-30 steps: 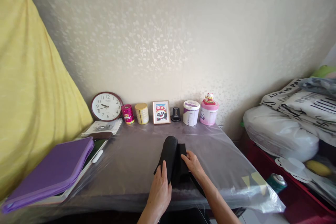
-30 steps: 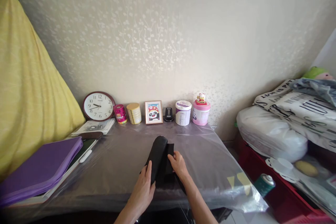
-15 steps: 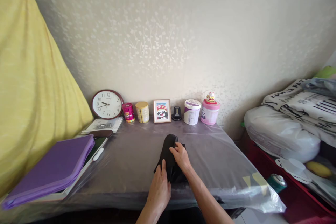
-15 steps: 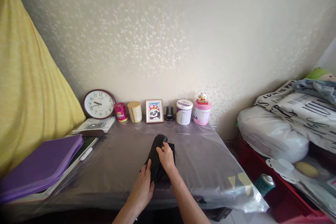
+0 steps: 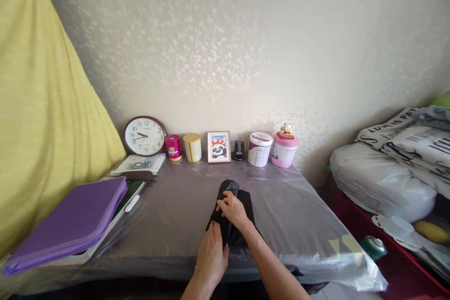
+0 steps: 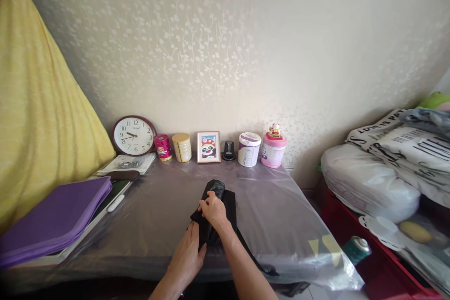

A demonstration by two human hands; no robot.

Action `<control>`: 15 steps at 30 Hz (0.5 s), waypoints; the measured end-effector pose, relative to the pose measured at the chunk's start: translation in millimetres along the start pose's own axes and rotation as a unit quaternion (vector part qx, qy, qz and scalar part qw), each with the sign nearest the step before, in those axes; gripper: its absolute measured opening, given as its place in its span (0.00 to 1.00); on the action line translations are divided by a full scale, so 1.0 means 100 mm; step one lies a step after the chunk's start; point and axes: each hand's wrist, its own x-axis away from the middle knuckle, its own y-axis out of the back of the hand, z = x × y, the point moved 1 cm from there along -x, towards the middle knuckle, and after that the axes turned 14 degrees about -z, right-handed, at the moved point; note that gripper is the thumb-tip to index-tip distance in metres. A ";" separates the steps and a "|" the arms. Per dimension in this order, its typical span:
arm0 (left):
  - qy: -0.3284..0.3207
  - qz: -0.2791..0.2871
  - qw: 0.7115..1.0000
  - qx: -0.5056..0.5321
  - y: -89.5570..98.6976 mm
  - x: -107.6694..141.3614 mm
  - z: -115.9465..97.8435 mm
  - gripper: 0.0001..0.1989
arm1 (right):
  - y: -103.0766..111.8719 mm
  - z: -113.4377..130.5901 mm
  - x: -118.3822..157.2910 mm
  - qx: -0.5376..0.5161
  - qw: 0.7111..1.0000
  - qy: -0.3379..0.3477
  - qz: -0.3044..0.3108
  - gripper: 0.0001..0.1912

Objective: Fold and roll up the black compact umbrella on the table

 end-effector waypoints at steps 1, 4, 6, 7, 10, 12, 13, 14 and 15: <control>0.003 -0.002 1.000 0.001 0.00 0.01 0.01 0.28 | 0.00 0.01 0.01 -0.002 1.000 0.011 0.007 0.17; 0.003 -0.028 1.000 0.014 0.03 0.08 0.04 0.28 | 0.01 0.03 0.03 -0.004 0.999 0.044 0.020 0.12; 0.004 -0.074 0.997 0.016 0.08 0.12 0.05 0.26 | 0.01 0.05 0.04 -0.006 0.998 0.060 0.032 0.10; 0.004 -0.101 0.995 0.012 0.12 0.12 0.04 0.25 | 0.01 0.06 0.05 -0.005 0.997 0.066 0.039 0.09; -0.036 -0.148 0.988 -0.003 0.22 0.10 0.00 0.24 | 0.02 0.09 0.04 0.012 0.996 0.081 0.047 0.09; -0.079 -0.135 0.988 -0.009 0.23 0.07 -0.03 0.25 | 0.03 0.11 0.04 0.021 0.995 0.089 0.049 0.10; -0.092 -0.119 0.988 -0.015 0.22 0.05 -0.04 0.27 | 0.03 0.11 0.04 0.020 0.994 0.090 0.054 0.10; -0.095 -0.104 0.990 -0.020 0.20 0.04 -0.04 0.28 | 0.03 0.11 0.04 0.014 0.994 0.090 0.061 0.10; -0.090 -0.090 0.992 -0.024 0.17 0.04 -0.03 0.29 | 0.03 0.11 0.04 0.005 0.994 0.090 0.069 0.11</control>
